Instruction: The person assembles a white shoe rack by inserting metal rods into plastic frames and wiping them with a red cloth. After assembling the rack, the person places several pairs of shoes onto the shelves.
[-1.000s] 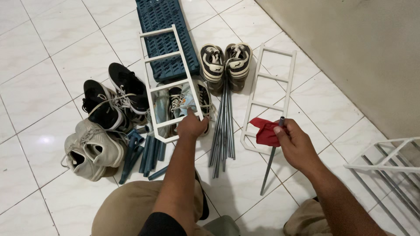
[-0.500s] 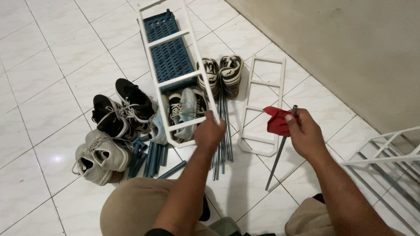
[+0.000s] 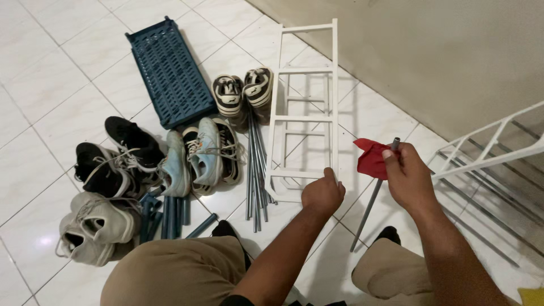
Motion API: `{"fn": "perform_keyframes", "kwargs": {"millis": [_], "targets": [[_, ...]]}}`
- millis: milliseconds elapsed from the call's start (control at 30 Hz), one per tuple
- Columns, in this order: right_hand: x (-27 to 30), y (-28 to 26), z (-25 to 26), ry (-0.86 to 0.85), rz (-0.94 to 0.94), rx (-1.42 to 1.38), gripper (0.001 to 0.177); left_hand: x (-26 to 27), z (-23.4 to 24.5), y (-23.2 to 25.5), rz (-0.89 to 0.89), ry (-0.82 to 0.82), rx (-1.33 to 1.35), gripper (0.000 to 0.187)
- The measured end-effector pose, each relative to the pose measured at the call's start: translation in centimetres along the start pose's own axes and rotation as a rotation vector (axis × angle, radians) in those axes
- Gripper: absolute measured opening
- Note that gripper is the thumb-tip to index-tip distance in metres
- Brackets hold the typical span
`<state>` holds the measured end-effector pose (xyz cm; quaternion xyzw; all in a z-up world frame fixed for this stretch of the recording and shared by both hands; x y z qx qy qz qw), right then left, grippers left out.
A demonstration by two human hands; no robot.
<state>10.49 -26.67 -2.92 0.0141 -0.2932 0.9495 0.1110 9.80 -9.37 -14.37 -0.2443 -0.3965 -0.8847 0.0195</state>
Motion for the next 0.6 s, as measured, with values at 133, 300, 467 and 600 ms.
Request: {"fn": "perform_keyframes", "kwargs": {"millis": [133,300,467,600], "targets": [[0.7,1.4,0.1,-0.013,-0.018,-0.022,0.037,-1.7,-2.2,0.0,0.008,-0.025,-0.004,0.040],[0.8,2.4,-0.1,-0.102,-0.108,0.059,0.036,-4.7,-4.0,-1.3,0.079,0.000,0.056,0.042],[0.8,2.6,-0.6,-0.126,-0.104,0.031,0.034,-8.0,-5.6,-3.1,0.176,-0.022,0.081,0.044],[0.8,2.3,-1.2,-0.173,-0.093,0.003,0.033,-10.0,-6.3,-4.5,0.209,-0.048,0.044,0.044]]}}
Point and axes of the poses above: each hand's wrist, its own x-axis away from the middle knuckle, its own z-axis out of the back of the hand, y = z × x, the point moved 4 cm from there along -x, towards the middle knuckle, and after that the axes turned 14 degrees about x, right-handed, at the moved point
